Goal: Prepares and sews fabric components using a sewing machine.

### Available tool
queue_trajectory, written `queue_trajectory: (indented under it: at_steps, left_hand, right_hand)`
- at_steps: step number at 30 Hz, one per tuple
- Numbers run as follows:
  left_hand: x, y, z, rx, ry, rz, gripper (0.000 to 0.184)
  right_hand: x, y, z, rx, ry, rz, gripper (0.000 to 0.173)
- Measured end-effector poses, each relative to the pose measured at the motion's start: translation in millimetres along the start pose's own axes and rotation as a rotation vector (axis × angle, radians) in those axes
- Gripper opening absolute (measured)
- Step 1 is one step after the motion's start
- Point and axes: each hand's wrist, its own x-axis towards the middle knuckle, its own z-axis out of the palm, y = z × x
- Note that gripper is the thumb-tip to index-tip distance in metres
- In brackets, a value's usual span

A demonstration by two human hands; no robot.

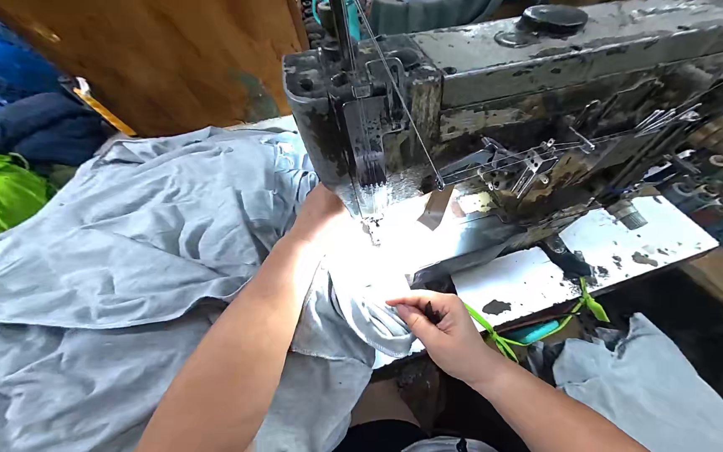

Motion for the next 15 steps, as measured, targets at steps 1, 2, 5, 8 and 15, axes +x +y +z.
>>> queue_trajectory:
  at_steps: [1,2,5,8,15]
  left_hand:
    - [0,0,1,0.02,-0.007,-0.013,0.033]
    - [-2,1,1,0.049,-0.002,-0.001,0.031]
    - [-11,7,0,0.157,0.057,0.143,0.026]
    - [-9,8,2,0.148,0.051,0.147,0.027]
    - [-8,33,-36,0.083,-0.18,0.003,0.029]
  right_hand:
    - [-2,1,1,-0.008,0.001,-0.017,0.023]
    - [-5,1,2,-0.014,0.003,-0.031,0.023]
    - [-8,1,1,-0.015,0.016,-0.034,0.022]
    - [-6,-2,1,-0.019,0.026,-0.035,0.022]
    - [2,3,5,-0.024,0.039,0.013,0.022]
